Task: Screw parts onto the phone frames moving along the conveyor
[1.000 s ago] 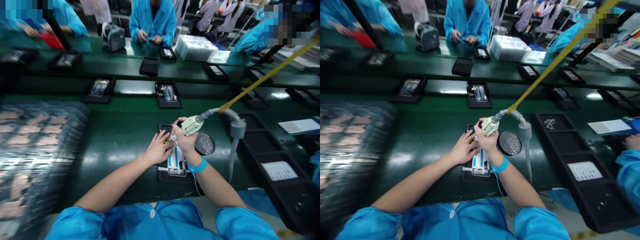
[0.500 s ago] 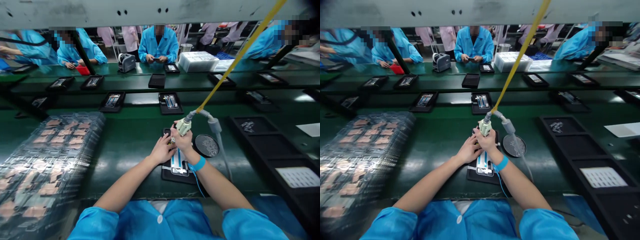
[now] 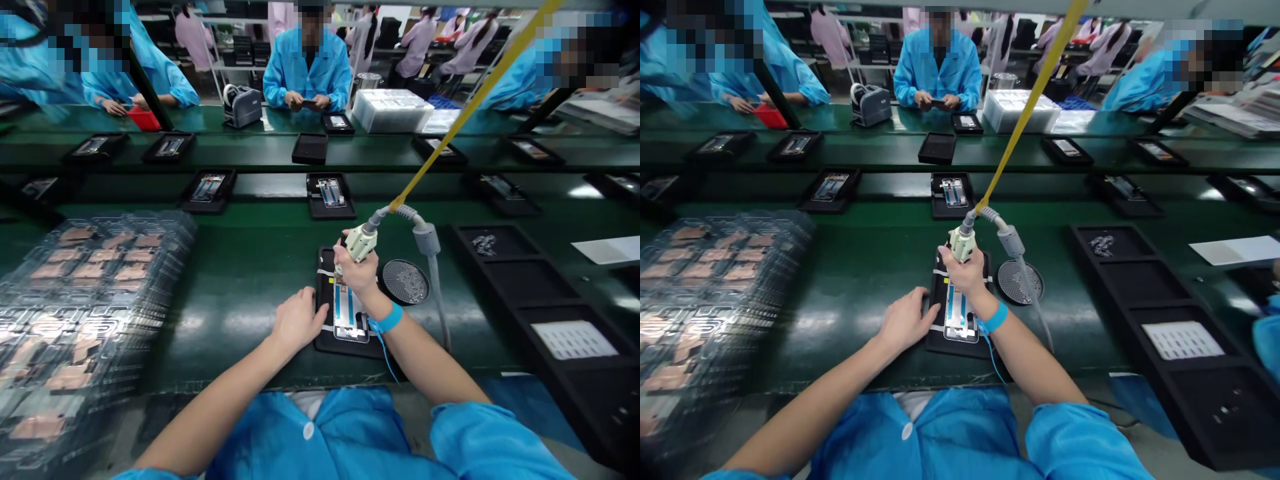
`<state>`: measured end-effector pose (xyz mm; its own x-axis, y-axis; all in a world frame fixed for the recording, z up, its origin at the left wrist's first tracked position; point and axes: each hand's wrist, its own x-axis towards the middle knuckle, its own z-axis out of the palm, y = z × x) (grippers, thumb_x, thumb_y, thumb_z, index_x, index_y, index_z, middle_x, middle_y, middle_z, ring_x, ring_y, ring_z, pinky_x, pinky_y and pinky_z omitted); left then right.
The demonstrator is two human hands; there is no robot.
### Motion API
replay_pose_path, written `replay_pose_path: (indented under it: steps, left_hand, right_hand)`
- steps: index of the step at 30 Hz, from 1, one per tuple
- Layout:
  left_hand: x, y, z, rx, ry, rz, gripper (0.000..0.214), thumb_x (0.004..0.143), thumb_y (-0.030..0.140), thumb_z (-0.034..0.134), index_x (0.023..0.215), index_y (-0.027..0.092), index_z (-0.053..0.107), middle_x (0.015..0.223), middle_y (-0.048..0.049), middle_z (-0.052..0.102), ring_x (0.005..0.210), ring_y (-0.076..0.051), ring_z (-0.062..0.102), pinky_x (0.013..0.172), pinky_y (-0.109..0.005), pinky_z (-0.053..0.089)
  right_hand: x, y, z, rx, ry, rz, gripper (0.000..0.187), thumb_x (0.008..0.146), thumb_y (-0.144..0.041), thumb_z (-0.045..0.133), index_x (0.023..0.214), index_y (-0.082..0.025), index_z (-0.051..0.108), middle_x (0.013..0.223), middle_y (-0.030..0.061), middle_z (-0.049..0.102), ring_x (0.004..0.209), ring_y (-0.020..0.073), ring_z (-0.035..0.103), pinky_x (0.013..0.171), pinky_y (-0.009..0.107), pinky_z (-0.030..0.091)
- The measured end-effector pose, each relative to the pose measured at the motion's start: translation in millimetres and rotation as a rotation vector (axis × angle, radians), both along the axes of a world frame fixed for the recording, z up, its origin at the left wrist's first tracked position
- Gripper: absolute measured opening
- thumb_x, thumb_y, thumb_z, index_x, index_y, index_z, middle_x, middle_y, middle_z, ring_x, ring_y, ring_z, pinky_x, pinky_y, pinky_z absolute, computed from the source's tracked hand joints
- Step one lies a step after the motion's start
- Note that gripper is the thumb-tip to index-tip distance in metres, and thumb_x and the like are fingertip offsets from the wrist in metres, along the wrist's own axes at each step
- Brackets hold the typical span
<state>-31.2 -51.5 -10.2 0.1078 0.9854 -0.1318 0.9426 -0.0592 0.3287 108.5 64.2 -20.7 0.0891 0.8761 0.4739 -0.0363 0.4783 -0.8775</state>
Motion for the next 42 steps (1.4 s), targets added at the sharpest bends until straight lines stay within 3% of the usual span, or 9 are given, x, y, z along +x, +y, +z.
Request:
replay_pose_path:
  steps: [3, 7, 12, 18, 23, 28, 32, 42]
  left_hand:
    - [4, 8, 2.7, -0.066, 0.048, 0.014, 0.035, 0.098, 0.044, 0.05, 0.1, 0.015, 0.068, 0.091, -0.0154, 0.074, 0.086, -0.033, 0.074, 0.077, -0.042, 0.056]
    - [9, 13, 2.3, -0.101, 0.089, 0.011, 0.036, 0.1, 0.042, 0.044, 0.099, 0.016, 0.069, 0.093, -0.0167, 0.076, 0.09, -0.033, 0.075, 0.078, -0.041, 0.055]
    - [8, 14, 1.7, -0.115, 0.108, 0.01, 0.039, 0.101, 0.044, 0.042, 0.099, 0.017, 0.07, 0.095, -0.0157, 0.077, 0.093, -0.032, 0.075, 0.079, -0.039, 0.054]
    - [9, 13, -0.7, -0.102, 0.101, 0.007, 0.04, 0.101, 0.044, 0.04, 0.1, 0.017, 0.07, 0.097, -0.0152, 0.077, 0.093, -0.033, 0.075, 0.078, -0.04, 0.054]
    - [8, 13, -1.8, -0.094, 0.096, 0.004, 0.039, 0.101, 0.043, 0.041, 0.099, 0.017, 0.07, 0.096, -0.0145, 0.077, 0.091, -0.033, 0.075, 0.077, -0.04, 0.054]
    - [7, 13, -2.8, -0.09, 0.087, 0.003, 0.038, 0.101, 0.042, 0.042, 0.099, 0.016, 0.07, 0.095, -0.015, 0.077, 0.09, -0.032, 0.075, 0.077, -0.04, 0.055]
    - [8, 13, -3.6, -0.081, 0.081, 0.001, 0.038, 0.101, 0.042, 0.041, 0.098, 0.017, 0.07, 0.095, -0.0144, 0.077, 0.091, -0.033, 0.075, 0.076, -0.04, 0.055]
    - [9, 12, -5.3, -0.071, 0.087, 0.009, 0.038, 0.101, 0.041, 0.041, 0.098, 0.017, 0.071, 0.094, -0.0134, 0.077, 0.089, -0.032, 0.075, 0.074, -0.038, 0.055]
  right_hand:
    - [1, -1, 0.1, 0.022, 0.011, -0.001, 0.038, 0.083, -0.036, 0.074, 0.116, -0.023, 0.06, 0.085, -0.0023, 0.066, 0.065, 0.0124, 0.061, 0.068, 0.03, 0.054]
    - [2, -1, 0.7, 0.021, 0.016, 0.015, 0.04, 0.083, -0.047, 0.072, 0.114, -0.023, 0.06, 0.086, -0.0009, 0.066, 0.061, 0.0116, 0.058, 0.062, 0.029, 0.052]
    - [1, 1, 0.9, 0.042, 0.19, 0.171, 0.07, 0.087, -0.081, 0.035, 0.122, -0.024, 0.057, 0.108, 0.0069, 0.065, 0.055, 0.0106, 0.053, 0.045, 0.026, 0.042]
    - [-1, 5, -5.3, -0.05, 0.222, 0.167, 0.078, 0.086, -0.086, 0.022, 0.113, -0.023, 0.06, 0.082, 0.0029, 0.062, 0.051, 0.0134, 0.053, 0.045, 0.027, 0.043]
    - [-2, 5, -2.9, -0.058, 0.264, 0.157, 0.08, 0.083, -0.09, 0.029, 0.11, -0.022, 0.062, 0.082, 0.0038, 0.066, 0.049, 0.0132, 0.055, 0.043, 0.027, 0.042]
    - [-1, 4, 3.9, -0.033, 0.311, 0.239, 0.082, 0.081, -0.091, 0.033, 0.104, -0.02, 0.067, 0.086, 0.0058, 0.068, 0.046, 0.0113, 0.054, 0.041, 0.026, 0.04]
    - [1, 4, 5.1, -0.068, 0.33, 0.265, 0.077, 0.079, -0.09, 0.039, 0.098, -0.021, 0.067, 0.077, 0.0036, 0.064, 0.047, 0.0126, 0.054, 0.039, 0.026, 0.04]
    - [0, 0, 3.4, -0.065, 0.31, 0.218, 0.075, 0.081, -0.09, 0.033, 0.098, -0.025, 0.065, 0.076, 0.003, 0.062, 0.048, 0.0139, 0.054, 0.039, 0.027, 0.041]
